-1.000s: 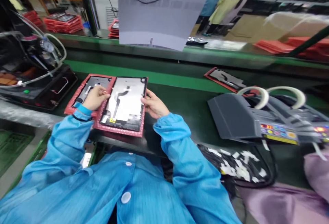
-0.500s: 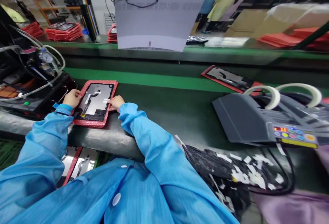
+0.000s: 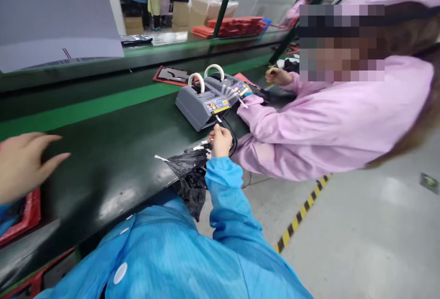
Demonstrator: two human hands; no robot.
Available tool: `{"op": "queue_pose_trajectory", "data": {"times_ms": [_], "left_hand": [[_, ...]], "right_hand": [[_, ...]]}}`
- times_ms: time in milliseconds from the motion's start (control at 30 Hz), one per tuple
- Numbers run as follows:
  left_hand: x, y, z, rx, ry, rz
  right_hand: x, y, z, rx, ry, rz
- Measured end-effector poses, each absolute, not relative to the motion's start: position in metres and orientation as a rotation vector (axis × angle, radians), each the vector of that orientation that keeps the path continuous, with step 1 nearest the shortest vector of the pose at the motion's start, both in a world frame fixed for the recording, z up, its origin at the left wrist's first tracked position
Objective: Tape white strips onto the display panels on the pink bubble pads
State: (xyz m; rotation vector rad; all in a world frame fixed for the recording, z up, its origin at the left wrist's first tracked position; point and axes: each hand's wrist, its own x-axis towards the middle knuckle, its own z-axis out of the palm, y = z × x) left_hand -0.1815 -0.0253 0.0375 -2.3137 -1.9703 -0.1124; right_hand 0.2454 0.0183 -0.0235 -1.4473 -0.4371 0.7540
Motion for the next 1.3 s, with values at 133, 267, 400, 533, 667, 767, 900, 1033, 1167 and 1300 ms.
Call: {"op": "queue_pose_trajectory", "data": {"times_ms": [133, 267, 400, 533, 667, 767, 900, 1033, 1167, 1300], "left_hand": [[-0.081, 0.041, 0.027, -2.546, -1.844, 0.036], [-0.05, 0.088, -0.014, -2.734, -1.898, -0.105], [-0.048, 0.111, -0.048, -2.694, -2.162, -0.482], [-0.046, 0.135, -0.064, -2.355, -2.507, -0.957], [-0.044, 0.16, -0.07, -2.211, -2.586, -1.313], [-0.046, 0.169, -0.076, -2.172, -2.546, -1.547], [-0.045, 0.178, -0.081, -2.109, -2.548, -1.871], [-0.027, 0.201, -0.073, -1.796, -2.81, -2.497], [-0.005, 0.233, -0.06, -1.44, -2.924, -3.0], [0.005, 0.257, -0.056, -1.318, -2.986, -3.2]], "right_hand": [[0.271, 0.043, -0.029, -1.425, -0.42, 0.869], [0.279, 0.055, -0.029, -1.433, -0.399, 0.762], [0.269, 0.043, -0.031, -1.5, -0.554, 0.427], [0.206, 0.071, -0.026, -1.458, -1.076, 0.308], [0.135, 0.189, -0.021, -1.721, -1.697, 0.147], [0.122, 0.281, -0.027, -2.1, -1.745, -0.05], [0.14, 0.34, -0.041, -2.427, -1.831, -0.088], [0.146, 0.345, -0.045, -2.397, -1.988, -0.186], [0.126, 0.326, -0.036, -2.31, -2.132, -0.266], [0.094, 0.295, -0.023, -2.128, -2.376, -0.223]]}}
